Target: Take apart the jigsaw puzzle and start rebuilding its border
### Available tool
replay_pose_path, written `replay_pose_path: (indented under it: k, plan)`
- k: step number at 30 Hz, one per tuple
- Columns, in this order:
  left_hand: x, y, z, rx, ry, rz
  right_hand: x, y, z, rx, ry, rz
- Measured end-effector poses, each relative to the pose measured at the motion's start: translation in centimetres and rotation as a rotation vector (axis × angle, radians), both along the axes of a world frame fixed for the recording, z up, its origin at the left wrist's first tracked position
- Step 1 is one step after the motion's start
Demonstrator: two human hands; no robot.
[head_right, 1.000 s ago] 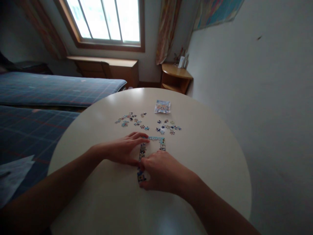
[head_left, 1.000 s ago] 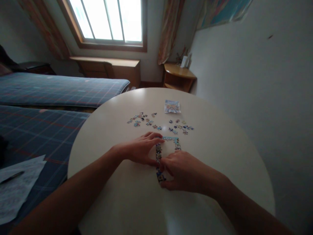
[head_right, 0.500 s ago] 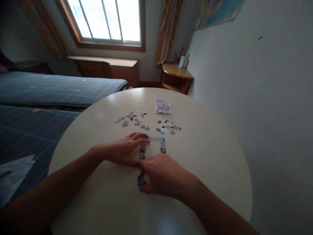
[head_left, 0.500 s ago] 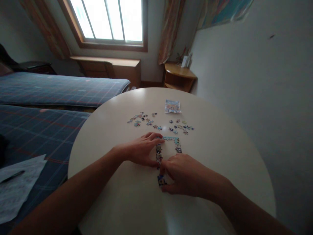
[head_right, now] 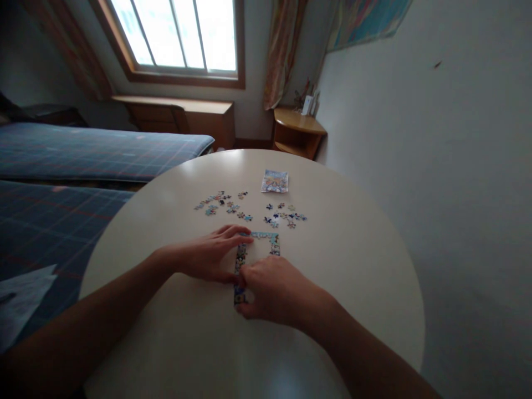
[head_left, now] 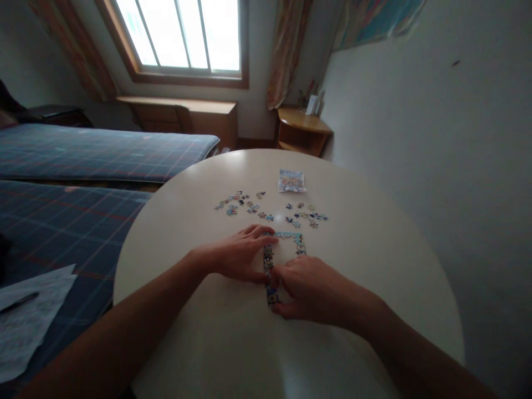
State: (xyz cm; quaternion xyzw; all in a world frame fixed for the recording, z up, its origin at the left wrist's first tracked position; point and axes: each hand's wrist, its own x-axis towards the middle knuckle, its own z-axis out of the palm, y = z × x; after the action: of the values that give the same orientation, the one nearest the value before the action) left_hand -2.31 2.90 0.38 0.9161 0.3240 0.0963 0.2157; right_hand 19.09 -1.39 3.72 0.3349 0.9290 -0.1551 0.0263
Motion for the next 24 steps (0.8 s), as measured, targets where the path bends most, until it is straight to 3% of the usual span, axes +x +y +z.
replay_pose_path:
  k: [12,24]
  plan:
    - [0.17,-0.26,0.33,0.023,0.051,0.010,-0.05,-0.01,0.75,0.015,0.022,-0.001]
    - [0.15,-0.20,0.18,0.034,0.028,0.008,-0.25,0.07,-0.04,0.031,0.020,0.025]
